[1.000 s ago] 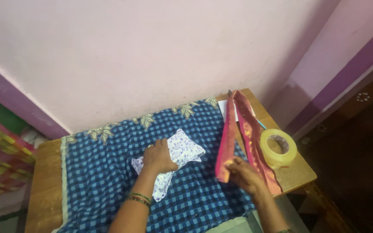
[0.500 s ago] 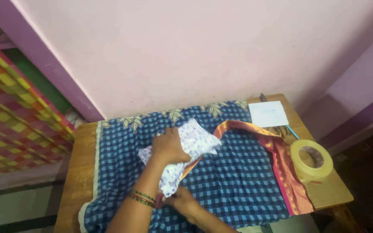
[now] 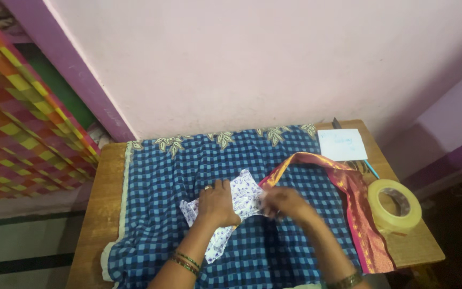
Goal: The person folds a white floral-patterned paper around a small rectangular item on a table, creases the edges, and then wraps a pink and gold ribbon around the bundle. The person does not tie the ribbon or apply tape in the clip.
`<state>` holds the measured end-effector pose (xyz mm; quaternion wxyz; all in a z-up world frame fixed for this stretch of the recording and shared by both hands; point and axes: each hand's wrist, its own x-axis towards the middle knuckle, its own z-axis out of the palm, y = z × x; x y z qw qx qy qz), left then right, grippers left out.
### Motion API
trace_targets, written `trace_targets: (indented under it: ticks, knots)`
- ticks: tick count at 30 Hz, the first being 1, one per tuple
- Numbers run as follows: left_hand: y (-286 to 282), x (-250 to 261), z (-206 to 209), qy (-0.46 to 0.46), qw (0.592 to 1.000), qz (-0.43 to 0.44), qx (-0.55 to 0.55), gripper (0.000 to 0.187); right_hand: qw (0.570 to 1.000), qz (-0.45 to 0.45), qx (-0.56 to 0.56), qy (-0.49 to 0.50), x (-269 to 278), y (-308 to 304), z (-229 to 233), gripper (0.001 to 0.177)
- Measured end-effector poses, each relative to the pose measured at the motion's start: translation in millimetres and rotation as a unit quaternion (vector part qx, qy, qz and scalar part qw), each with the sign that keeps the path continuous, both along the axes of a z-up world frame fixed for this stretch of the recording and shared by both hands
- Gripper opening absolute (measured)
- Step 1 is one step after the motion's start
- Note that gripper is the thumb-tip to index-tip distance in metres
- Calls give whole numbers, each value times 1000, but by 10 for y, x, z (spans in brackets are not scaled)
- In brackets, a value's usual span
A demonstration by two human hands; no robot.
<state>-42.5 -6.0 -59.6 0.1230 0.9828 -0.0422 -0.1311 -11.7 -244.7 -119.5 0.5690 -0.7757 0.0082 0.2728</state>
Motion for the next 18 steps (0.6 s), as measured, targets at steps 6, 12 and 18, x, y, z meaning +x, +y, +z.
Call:
trace_targets:
  ticks: [6,12,18]
  knots:
    - [91,184,94,-41,999,15,-32,96,941,-159,-189,-231,443,-185,-529,33]
    - [168,507,71,-87,995,48,-31,95,981,-105,-94,-132,294,-181,-803,30]
    - [75,654,-178,-110,992,58,-25,103,990,-113,-74,-49,188,-208,-653,26]
